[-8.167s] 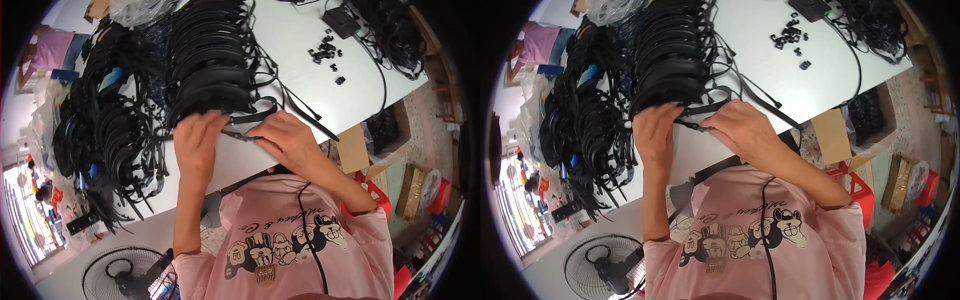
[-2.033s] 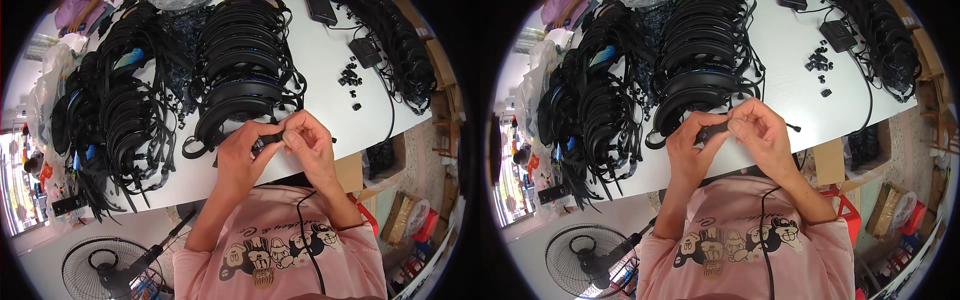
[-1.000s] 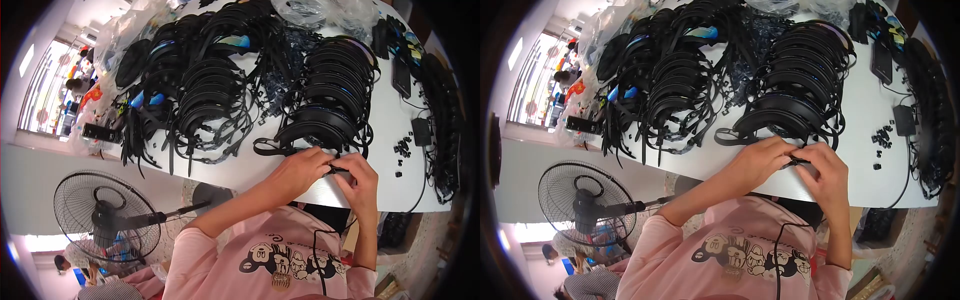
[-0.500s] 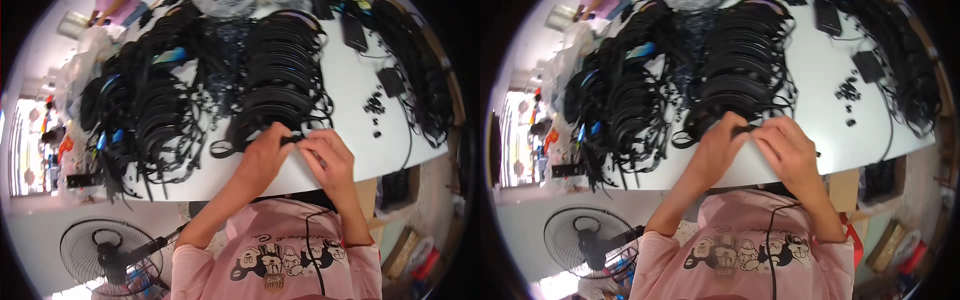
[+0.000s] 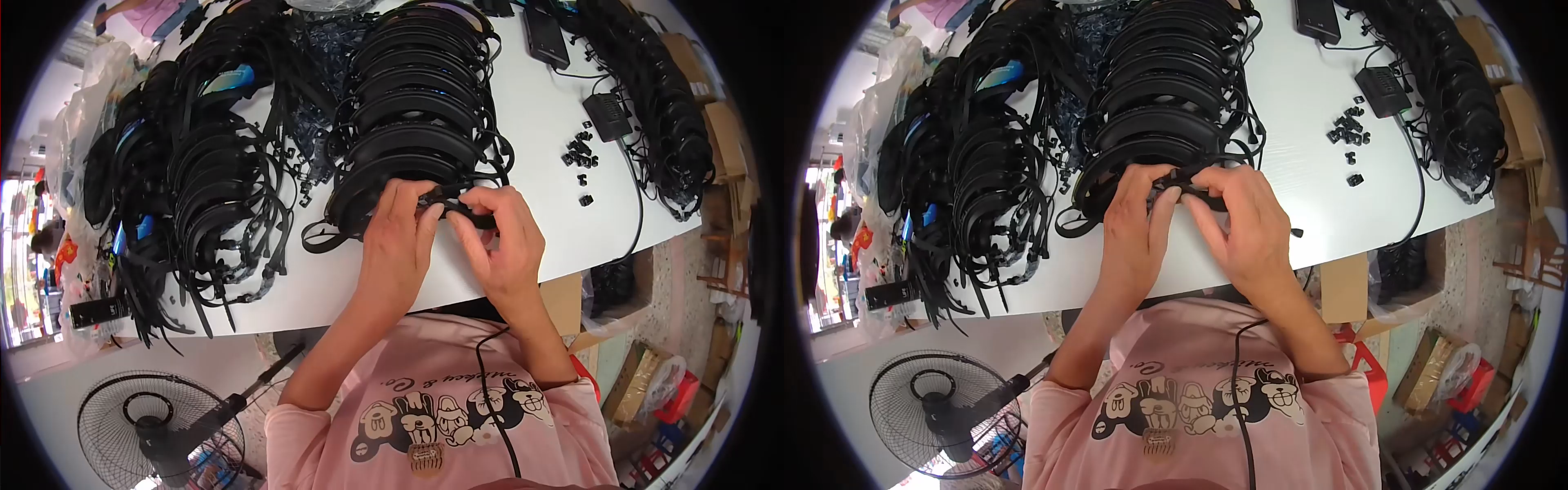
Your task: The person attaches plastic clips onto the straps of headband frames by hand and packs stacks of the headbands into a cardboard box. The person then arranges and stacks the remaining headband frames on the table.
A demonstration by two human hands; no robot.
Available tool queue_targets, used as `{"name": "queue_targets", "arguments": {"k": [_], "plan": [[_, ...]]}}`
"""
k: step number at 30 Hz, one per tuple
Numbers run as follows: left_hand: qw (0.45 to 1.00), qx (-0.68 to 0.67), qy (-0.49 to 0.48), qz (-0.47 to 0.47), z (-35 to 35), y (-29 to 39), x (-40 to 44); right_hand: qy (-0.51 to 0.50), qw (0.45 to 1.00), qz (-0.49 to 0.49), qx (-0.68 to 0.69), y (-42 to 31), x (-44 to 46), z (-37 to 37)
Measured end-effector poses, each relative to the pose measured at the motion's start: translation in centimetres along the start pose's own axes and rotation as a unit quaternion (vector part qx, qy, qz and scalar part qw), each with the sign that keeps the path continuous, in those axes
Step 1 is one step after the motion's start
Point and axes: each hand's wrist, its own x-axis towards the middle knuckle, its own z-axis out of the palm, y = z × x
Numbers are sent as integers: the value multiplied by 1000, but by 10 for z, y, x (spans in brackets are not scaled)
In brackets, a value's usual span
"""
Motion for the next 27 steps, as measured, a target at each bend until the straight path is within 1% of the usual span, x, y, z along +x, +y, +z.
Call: {"name": "queue_targets", "arguments": {"k": [2,5,8,11,14,17,20,23,26,27], "plan": [[999,-7,-24,-30,-2,-1,2,-22,999,42,-4,3,5,1],[999,-2,-30,-25,-1,0,3,-52,997,49,3,8,9,-1],[1000,8,-25,7,1,-1,4,-85,993,74,39,8,12,-5],[999,16,-38,32,4,-2,3,-85,994,58,45,14,13,-5],[997,49,-34,46,5,-2,3,-68,993,66,73,19,12,-1],[994,69,-42,73,1,-4,5,-74,986,86,120,27,9,-4],[991,75,-19,108,1,-3,6,-69,984,85,139,29,8,-3],[992,51,-52,99,-6,-4,5,-73,983,101,138,24,8,-4],[989,25,-81,119,-10,-5,7,-59,986,78,134,24,10,-1],[989,19,-100,107,-13,-3,6,-61,986,81,134,22,11,-1]]}}
